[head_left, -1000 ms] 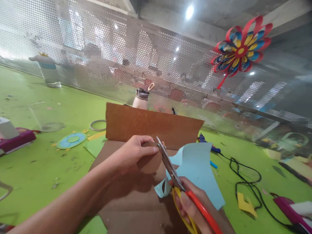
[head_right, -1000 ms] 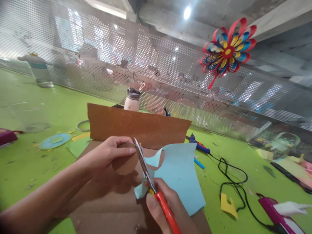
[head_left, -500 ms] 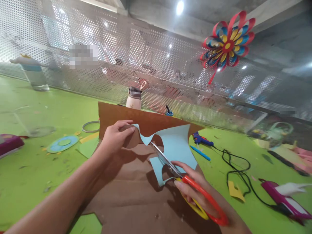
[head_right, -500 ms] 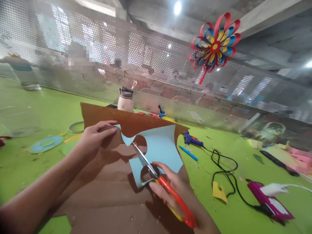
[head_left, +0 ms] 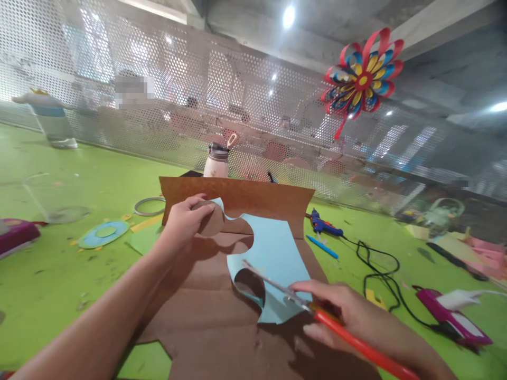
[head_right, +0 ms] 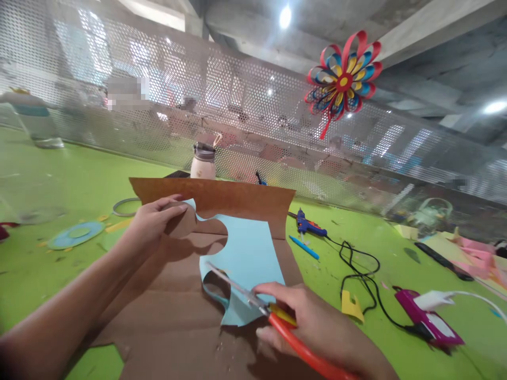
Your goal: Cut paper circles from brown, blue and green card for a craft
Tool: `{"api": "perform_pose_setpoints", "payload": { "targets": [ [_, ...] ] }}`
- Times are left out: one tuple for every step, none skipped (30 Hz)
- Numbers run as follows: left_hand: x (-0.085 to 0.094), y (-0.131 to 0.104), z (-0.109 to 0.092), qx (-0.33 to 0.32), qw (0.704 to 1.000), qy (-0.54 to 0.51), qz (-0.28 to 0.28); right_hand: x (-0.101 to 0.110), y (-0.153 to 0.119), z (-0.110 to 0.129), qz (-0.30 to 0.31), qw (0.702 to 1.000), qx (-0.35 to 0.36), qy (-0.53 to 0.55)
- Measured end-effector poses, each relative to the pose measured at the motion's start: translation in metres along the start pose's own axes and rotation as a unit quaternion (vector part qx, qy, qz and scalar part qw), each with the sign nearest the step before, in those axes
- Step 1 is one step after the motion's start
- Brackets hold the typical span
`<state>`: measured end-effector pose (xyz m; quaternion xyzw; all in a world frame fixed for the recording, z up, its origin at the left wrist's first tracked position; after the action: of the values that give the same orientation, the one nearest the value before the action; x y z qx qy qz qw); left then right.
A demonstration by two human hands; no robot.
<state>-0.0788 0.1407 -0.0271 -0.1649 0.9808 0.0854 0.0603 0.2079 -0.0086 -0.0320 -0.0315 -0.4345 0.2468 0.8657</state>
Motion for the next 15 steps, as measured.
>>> {"api": "perform_pose_setpoints", "payload": {
  "targets": [
    [-0.001,0.001,0.002,0.006,1.0,0.003,0.007,0.007,0.002,0.0,-0.026,1.0,0.012,0.001],
    [-0.002,0.003,0.004,0.009,1.0,0.005,0.011,0.015,0.006,0.001,-0.057,0.998,0.026,-0.001],
    [-0.001,0.005,0.007,0.013,1.0,0.009,0.007,0.021,0.013,0.0,-0.086,0.996,0.033,-0.013],
    [0.001,0.007,0.009,0.016,1.0,0.013,0.006,0.025,0.021,-0.001,-0.112,0.992,0.037,-0.035],
    [0.002,0.008,0.011,0.017,1.0,0.017,0.005,0.026,0.032,-0.005,-0.126,0.989,0.025,-0.076],
    [0.003,0.01,0.012,0.018,1.0,0.022,0.007,0.025,0.044,-0.01,-0.136,0.982,0.0,-0.133],
    [0.003,0.011,0.012,0.019,0.999,0.028,0.013,0.024,0.055,-0.015,-0.144,0.977,-0.014,-0.155],
    [0.004,0.012,0.013,0.021,0.999,0.034,0.02,0.022,0.065,-0.018,-0.151,0.973,-0.02,-0.171],
    [0.004,0.012,0.013,0.023,0.998,0.042,0.027,0.019,0.074,-0.02,-0.157,0.97,-0.023,-0.186],
    [0.005,0.013,0.013,0.026,0.998,0.05,0.033,0.016,0.081,-0.022,-0.159,0.967,-0.023,-0.197],
    [0.007,0.014,0.013,0.028,0.997,0.059,0.038,0.013,0.086,-0.023,-0.16,0.965,-0.02,-0.208],
    [0.008,0.016,0.012,0.029,0.996,0.069,0.04,0.009,0.089,-0.024,-0.159,0.963,-0.016,-0.218],
    [0.01,0.017,0.011,0.027,0.996,0.08,0.042,0.006,0.09,-0.025,-0.158,0.961,-0.011,-0.226],
    [0.012,0.02,0.009,0.023,0.994,0.093,0.044,0.003,0.091,-0.025,-0.157,0.959,-0.007,-0.234],
    [0.014,0.022,0.006,0.017,0.993,0.107,0.045,0.001,0.09,-0.026,-0.157,0.958,-0.005,-0.241]
  ]
}}
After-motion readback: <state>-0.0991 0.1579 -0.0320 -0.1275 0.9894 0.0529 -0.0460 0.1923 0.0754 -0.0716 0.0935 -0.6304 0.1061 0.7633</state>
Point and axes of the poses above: each hand's wrist, its own y-axis towards the middle knuckle, its own x-axis out of the back of the hand, z = x × y, the point moved 9 cm from there along y, towards the middle knuckle, and after that the axes turned 5 degrees about -y, right-handed, at the moved point
